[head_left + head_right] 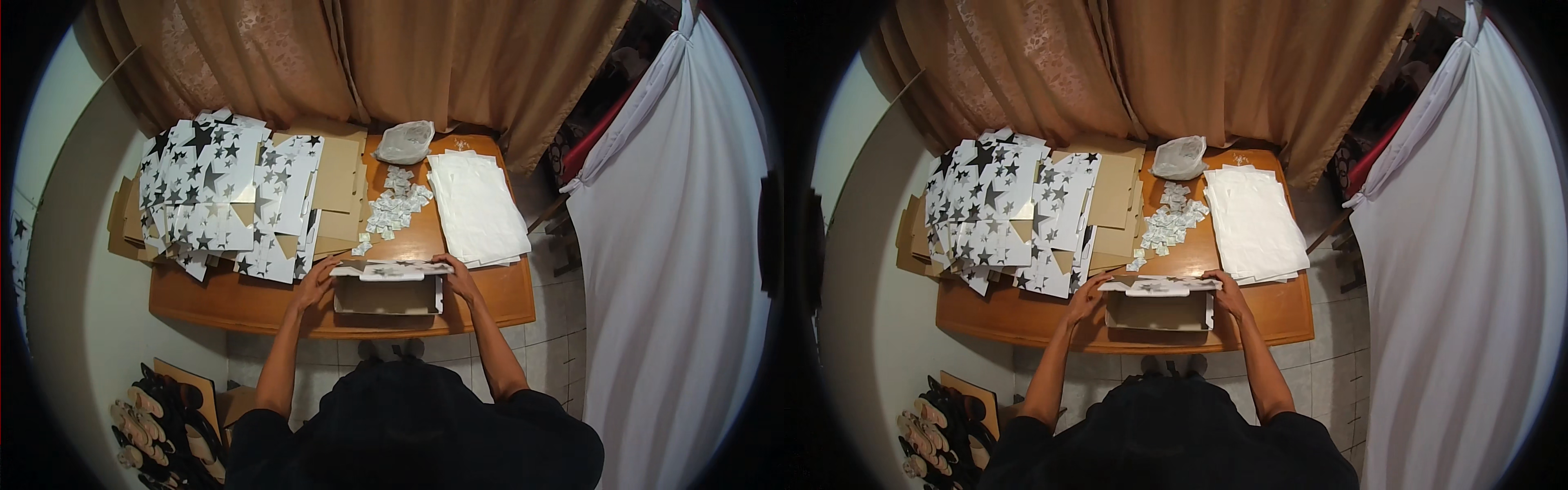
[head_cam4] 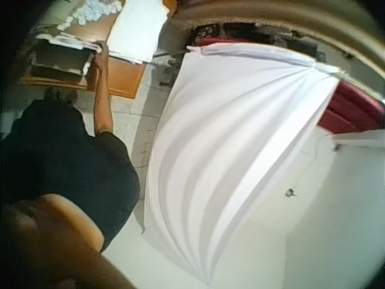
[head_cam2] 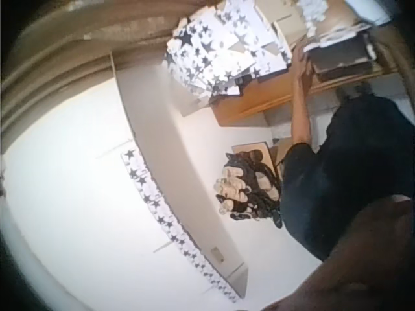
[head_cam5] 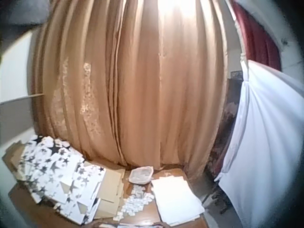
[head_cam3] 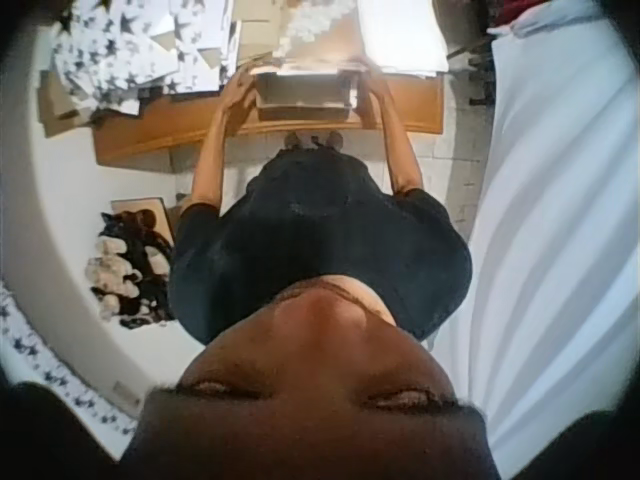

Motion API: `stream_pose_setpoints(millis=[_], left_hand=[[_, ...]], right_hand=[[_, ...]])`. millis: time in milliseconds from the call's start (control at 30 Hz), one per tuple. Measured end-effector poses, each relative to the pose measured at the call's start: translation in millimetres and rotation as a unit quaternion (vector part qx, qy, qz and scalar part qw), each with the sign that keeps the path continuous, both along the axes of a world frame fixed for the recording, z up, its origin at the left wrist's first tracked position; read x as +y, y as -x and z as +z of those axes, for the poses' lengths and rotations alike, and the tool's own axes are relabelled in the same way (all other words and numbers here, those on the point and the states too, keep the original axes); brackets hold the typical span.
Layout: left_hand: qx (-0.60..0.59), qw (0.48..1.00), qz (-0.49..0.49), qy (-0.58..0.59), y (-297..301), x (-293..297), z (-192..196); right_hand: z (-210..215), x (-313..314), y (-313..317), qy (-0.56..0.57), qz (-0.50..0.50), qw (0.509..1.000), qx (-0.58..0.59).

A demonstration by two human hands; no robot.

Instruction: Folding and assembling cardboard shoe boxes from flat sheets.

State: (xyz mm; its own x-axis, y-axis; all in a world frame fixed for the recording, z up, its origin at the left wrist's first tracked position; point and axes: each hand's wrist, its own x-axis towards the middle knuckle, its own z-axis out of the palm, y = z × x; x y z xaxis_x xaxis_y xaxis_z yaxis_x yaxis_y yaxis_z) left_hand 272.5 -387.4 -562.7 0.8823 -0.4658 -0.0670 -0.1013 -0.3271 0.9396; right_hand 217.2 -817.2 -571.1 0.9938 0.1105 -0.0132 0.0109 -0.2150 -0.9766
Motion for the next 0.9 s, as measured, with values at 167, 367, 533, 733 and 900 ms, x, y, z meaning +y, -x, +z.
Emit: stream_pose_setpoints(millis=[167, 367, 533, 733, 900], left_hand=[[0.019, 0.992, 0.123, 0.036, -34, -16, -29], [-0.015, 0.982, 0.157, -0.100, -45, -47, -40], [0.007, 0.970, 0.240, -0.021, -29, -50, -43], [0.224, 0.964, 0.145, 0.016, 37, -9, -40], [0.050, 0.972, 0.224, -0.044, 49, -21, -45]], right_hand=[[-2, 27, -25, -0.006, -0.113, 0.993, -0.026], [-3, 33, -30, 0.192, -0.246, 0.949, 0.045], [-13, 17, -10, 0.132, -0.251, 0.958, 0.034], [-9, 9, 54, -0.027, -0.172, 0.969, 0.175], [18, 51, 42, 0.110, -0.202, 0.973, 0.030]])
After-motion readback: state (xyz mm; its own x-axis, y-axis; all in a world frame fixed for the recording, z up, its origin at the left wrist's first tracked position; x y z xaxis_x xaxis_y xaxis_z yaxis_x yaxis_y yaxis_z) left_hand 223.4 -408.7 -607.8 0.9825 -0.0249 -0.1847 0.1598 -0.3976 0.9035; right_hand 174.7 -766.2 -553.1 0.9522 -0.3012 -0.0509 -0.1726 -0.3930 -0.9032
